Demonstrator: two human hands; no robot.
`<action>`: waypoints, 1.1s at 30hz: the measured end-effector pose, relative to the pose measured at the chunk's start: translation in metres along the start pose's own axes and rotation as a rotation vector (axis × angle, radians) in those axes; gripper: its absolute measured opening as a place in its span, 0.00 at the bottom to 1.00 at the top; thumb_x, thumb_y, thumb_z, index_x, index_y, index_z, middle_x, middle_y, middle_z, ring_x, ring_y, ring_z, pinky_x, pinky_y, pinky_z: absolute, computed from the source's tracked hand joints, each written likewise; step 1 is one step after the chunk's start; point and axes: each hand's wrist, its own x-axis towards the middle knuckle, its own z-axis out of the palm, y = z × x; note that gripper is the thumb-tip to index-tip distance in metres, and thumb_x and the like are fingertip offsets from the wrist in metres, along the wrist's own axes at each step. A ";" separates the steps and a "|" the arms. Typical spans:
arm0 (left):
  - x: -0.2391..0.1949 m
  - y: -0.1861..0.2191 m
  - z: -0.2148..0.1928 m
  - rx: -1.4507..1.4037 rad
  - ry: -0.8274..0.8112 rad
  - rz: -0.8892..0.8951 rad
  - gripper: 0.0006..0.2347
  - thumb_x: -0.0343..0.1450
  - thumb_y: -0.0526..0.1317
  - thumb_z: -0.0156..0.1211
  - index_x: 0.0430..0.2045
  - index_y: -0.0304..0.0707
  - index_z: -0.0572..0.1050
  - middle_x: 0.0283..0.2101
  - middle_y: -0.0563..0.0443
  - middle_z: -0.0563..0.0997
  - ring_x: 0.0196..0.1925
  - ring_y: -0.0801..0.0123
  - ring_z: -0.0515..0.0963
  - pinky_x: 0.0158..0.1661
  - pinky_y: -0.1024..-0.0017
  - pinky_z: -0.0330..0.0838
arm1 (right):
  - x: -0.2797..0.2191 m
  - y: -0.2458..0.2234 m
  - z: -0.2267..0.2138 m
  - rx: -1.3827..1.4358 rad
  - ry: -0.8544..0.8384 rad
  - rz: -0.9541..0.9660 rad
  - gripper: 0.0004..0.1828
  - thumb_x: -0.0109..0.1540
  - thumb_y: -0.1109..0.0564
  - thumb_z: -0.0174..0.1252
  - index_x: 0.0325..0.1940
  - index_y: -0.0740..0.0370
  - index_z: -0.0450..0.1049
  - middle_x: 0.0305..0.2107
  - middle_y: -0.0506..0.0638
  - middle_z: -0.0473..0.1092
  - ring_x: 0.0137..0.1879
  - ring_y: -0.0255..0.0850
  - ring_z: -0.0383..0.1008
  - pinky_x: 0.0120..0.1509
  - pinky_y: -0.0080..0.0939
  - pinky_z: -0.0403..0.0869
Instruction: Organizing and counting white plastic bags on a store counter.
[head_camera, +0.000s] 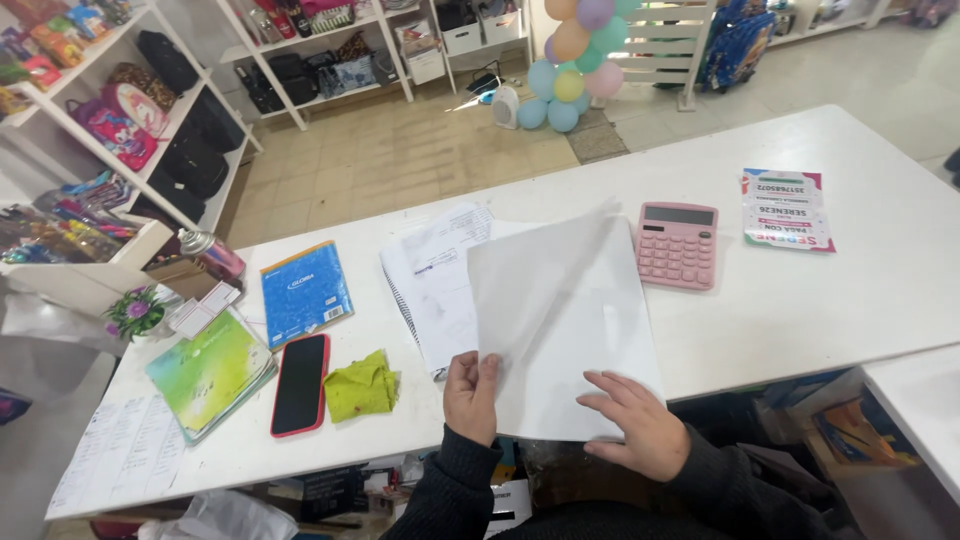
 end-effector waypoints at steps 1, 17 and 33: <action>0.003 0.009 -0.002 0.003 0.014 0.004 0.12 0.75 0.43 0.59 0.40 0.30 0.71 0.33 0.56 0.84 0.36 0.82 0.80 0.37 0.82 0.74 | 0.002 0.004 0.005 0.002 -0.007 -0.013 0.29 0.56 0.46 0.69 0.59 0.56 0.74 0.68 0.57 0.62 0.70 0.55 0.59 0.69 0.52 0.61; 0.007 0.108 -0.097 -0.102 0.568 0.596 0.09 0.81 0.36 0.59 0.48 0.30 0.68 0.42 0.50 0.77 0.43 0.77 0.73 0.48 0.78 0.69 | 0.021 0.010 0.036 -0.380 -0.332 0.032 0.44 0.61 0.38 0.61 0.77 0.46 0.52 0.77 0.53 0.42 0.79 0.56 0.39 0.79 0.63 0.43; -0.337 0.134 -0.376 0.289 0.886 0.816 0.12 0.76 0.33 0.63 0.52 0.28 0.77 0.52 0.42 0.82 0.55 0.67 0.80 0.61 0.67 0.71 | 0.069 -0.174 0.110 0.255 -0.356 -0.211 0.42 0.58 0.40 0.63 0.72 0.57 0.61 0.73 0.53 0.53 0.79 0.49 0.50 0.78 0.50 0.53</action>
